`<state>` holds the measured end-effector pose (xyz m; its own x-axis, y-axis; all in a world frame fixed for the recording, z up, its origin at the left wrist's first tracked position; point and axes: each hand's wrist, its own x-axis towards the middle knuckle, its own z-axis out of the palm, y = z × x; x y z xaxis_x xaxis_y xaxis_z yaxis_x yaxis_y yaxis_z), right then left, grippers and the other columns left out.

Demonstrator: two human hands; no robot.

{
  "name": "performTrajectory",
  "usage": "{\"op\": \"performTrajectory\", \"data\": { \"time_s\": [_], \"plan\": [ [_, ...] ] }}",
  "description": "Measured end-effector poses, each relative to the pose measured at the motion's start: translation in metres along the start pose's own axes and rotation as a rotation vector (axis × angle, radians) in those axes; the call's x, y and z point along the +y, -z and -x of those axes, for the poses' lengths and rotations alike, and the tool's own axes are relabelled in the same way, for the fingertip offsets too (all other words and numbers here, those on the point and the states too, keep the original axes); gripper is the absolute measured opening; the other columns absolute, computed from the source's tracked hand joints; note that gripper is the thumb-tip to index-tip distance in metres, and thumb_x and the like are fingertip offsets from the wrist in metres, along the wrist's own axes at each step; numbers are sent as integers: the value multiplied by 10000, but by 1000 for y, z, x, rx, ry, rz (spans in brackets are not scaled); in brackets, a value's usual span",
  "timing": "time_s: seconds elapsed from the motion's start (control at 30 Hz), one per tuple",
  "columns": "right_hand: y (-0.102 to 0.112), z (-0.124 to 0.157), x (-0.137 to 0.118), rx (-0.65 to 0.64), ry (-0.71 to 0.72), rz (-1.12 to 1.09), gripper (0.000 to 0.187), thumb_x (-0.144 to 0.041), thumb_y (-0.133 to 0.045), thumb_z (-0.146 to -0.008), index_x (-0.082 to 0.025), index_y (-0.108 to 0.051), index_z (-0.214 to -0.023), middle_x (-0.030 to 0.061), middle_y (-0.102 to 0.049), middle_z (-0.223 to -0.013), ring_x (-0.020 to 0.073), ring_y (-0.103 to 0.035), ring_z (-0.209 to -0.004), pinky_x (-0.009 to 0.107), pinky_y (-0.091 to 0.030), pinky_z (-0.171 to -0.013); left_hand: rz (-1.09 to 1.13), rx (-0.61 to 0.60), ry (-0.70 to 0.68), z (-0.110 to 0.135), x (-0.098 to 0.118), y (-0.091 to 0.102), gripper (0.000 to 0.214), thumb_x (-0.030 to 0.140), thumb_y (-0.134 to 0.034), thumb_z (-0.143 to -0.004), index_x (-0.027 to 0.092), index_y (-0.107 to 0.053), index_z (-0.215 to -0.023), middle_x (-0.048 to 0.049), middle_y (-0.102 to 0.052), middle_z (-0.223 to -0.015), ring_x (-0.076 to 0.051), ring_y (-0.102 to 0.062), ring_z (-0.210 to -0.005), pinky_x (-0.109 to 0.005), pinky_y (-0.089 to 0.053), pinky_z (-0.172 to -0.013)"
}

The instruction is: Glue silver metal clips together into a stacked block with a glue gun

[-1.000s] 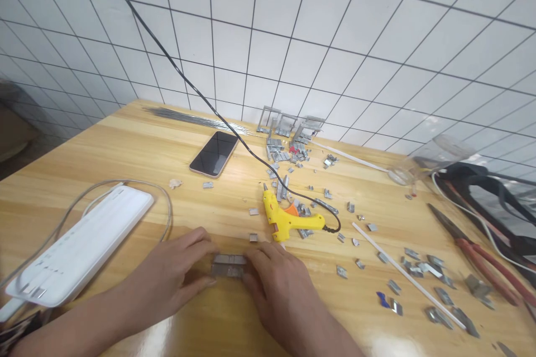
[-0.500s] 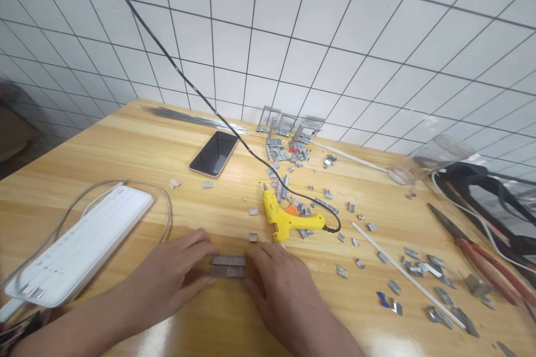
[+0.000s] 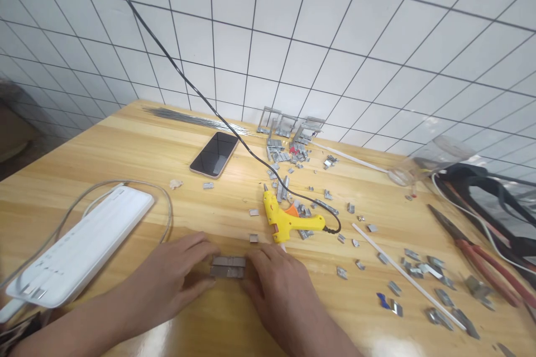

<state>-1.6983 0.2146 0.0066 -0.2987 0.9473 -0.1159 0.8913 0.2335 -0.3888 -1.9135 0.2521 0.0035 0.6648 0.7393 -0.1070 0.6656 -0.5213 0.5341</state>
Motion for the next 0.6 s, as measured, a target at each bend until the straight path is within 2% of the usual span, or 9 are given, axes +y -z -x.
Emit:
{"op": "performTrajectory", "data": {
  "time_s": [0.17,0.6],
  "plan": [
    [-5,-1,-1,27,18,-26,141,-109,-579,-825,-201,-624,-922,38,-647,-858,208,-609,-780,315,-475,-667,-21,2,-17,-1,-2,-1,181,152,-527,-833,213,-539,-1003,-30,-587,-972,-210,-573,-879,-322,-451,-714],
    [-14,-5,-2,120,55,-56,132,-122,-578,-840,-186,-628,-945,58,-652,-864,212,-619,-773,320,-495,-665,-18,55,-52,-2,-6,-2,211,116,-487,-834,224,-566,-998,-27,-591,-970,-195,-572,-886,-299,-451,-716]
  ]
}}
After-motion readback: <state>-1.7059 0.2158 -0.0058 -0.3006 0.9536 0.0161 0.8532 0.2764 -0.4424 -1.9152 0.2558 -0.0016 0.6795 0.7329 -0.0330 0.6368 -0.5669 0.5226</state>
